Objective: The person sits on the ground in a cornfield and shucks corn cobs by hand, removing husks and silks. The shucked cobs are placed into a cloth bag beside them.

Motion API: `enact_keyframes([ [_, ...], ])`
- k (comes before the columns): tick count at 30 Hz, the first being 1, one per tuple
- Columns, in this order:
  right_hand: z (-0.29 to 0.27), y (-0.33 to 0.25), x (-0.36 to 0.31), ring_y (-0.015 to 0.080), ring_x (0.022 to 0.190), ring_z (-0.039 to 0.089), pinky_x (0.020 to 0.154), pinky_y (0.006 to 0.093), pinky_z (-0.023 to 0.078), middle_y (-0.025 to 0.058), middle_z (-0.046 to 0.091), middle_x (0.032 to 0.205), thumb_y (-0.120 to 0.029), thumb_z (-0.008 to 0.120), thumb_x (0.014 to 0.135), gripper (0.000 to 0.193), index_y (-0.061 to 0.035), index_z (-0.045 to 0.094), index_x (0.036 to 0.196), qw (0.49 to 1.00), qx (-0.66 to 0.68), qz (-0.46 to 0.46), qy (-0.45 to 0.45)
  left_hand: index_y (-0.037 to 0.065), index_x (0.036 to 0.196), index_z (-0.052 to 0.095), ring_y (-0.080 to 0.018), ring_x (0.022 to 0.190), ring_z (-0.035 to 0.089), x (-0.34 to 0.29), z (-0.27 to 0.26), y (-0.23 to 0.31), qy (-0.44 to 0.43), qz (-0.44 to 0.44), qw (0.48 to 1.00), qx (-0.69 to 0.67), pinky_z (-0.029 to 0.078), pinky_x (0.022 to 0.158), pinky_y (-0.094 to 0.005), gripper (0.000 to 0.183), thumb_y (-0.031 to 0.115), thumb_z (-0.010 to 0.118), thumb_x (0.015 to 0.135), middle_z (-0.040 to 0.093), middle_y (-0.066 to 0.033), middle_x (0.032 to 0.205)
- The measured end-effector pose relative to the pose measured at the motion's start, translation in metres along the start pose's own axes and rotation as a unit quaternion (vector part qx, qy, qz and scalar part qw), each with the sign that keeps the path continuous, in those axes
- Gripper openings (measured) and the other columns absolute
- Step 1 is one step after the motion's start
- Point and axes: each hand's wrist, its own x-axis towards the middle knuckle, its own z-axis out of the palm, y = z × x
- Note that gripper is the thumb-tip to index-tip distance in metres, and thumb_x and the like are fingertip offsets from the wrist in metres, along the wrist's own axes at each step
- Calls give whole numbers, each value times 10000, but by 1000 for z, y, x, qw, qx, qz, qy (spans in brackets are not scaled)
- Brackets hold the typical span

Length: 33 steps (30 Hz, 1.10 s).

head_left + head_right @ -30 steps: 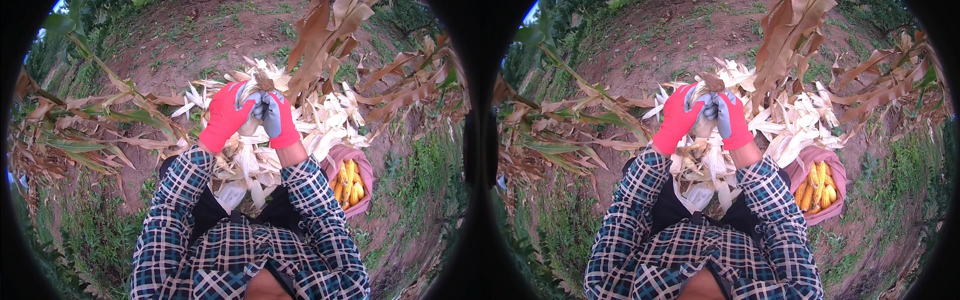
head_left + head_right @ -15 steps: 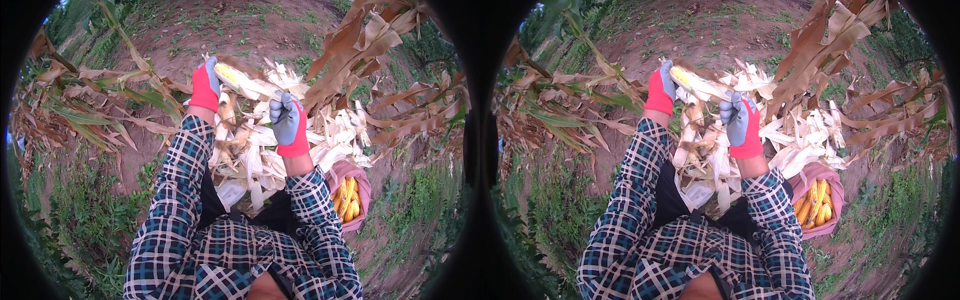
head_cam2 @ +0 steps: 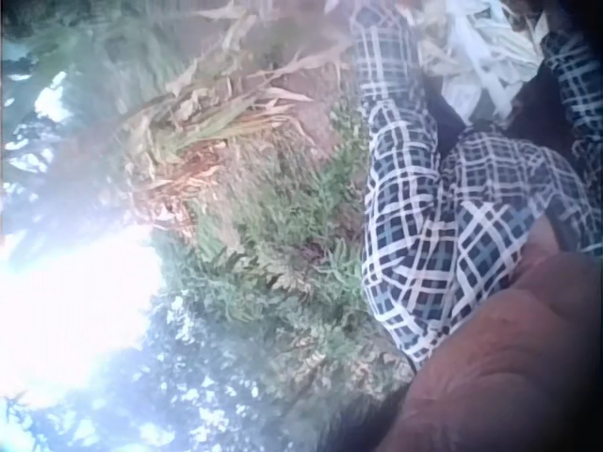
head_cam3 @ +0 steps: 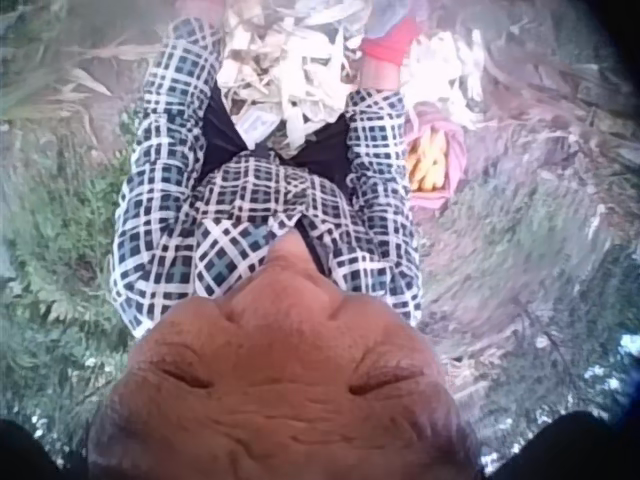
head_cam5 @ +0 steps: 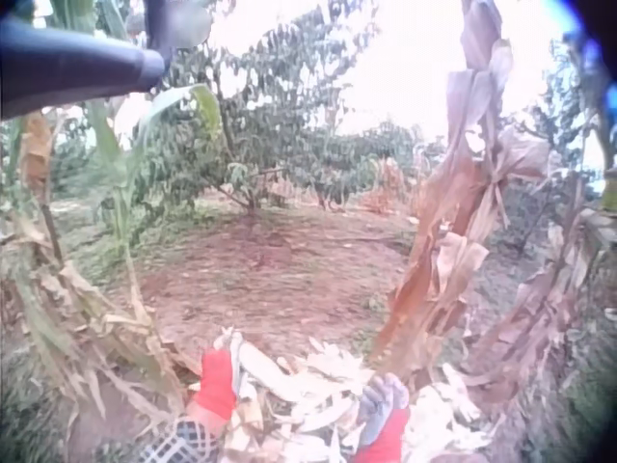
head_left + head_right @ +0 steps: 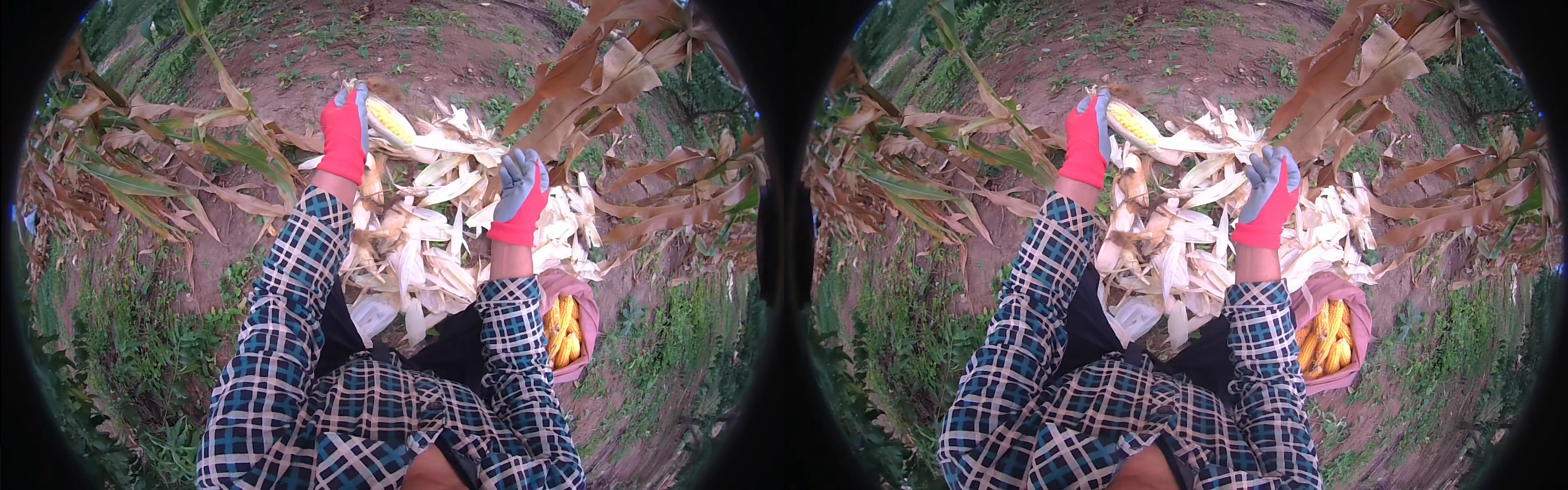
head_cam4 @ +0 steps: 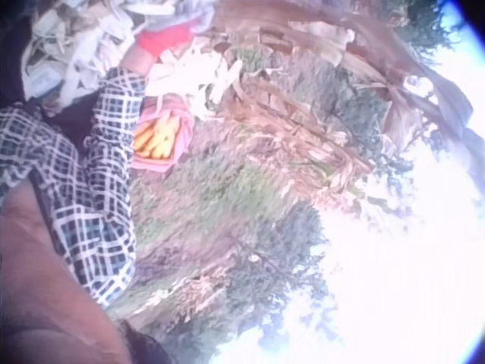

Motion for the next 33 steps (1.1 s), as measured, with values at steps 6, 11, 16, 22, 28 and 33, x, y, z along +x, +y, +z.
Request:
enact_keyframes([
  [6,26,6,-50,285,1013,607,881,367,477,147,617,1104,-204,775,713,552,-40,561,1195,780,-417,-396,-247,-83,1103,580,-84,824,540,-48,23,8,-100,-4,994,30,450,746,-233,376,225,638,895,639,-63,955],
  [11,21,26,-47,261,1047,614,871,343,485,139,617,1138,-287,787,715,621,-45,549,1234,744,-530,-324,-247,-8,1013,591,-105,764,593,-69,22,17,-138,-84,987,-15,495,667,-257,297,256,642,888,637,-51,887],
  [16,12,22,-40,257,1006,633,864,346,492,139,644,1113,-360,795,667,703,-40,545,1242,804,-480,-126,-327,19,994,593,-138,701,634,-65,13,20,-219,-153,964,-12,538,629,-281,332,327,638,880,638,-51,844],
  [22,0,-16,-24,146,918,641,811,288,501,86,670,1025,-210,812,686,596,-7,576,1195,794,-436,-124,-406,26,747,650,-136,556,615,-64,3,46,-327,40,845,422,490,496,-256,421,414,584,897,606,-51,603],
  [28,2,-34,-36,131,924,620,813,309,498,54,660,1021,-197,801,711,578,-36,568,1215,830,-335,102,-435,24,707,620,-143,495,538,-91,4,55,-348,-143,924,63,446,482,-275,465,412,510,940,537,-42,544],
  [33,12,5,-47,100,867,609,740,252,501,50,641,1042,-151,765,751,591,2,509,1261,905,-102,107,-398,115,598,468,-150,446,409,-99,19,56,-317,-181,914,-176,348,432,-304,479,452,499,937,381,3,491],
])
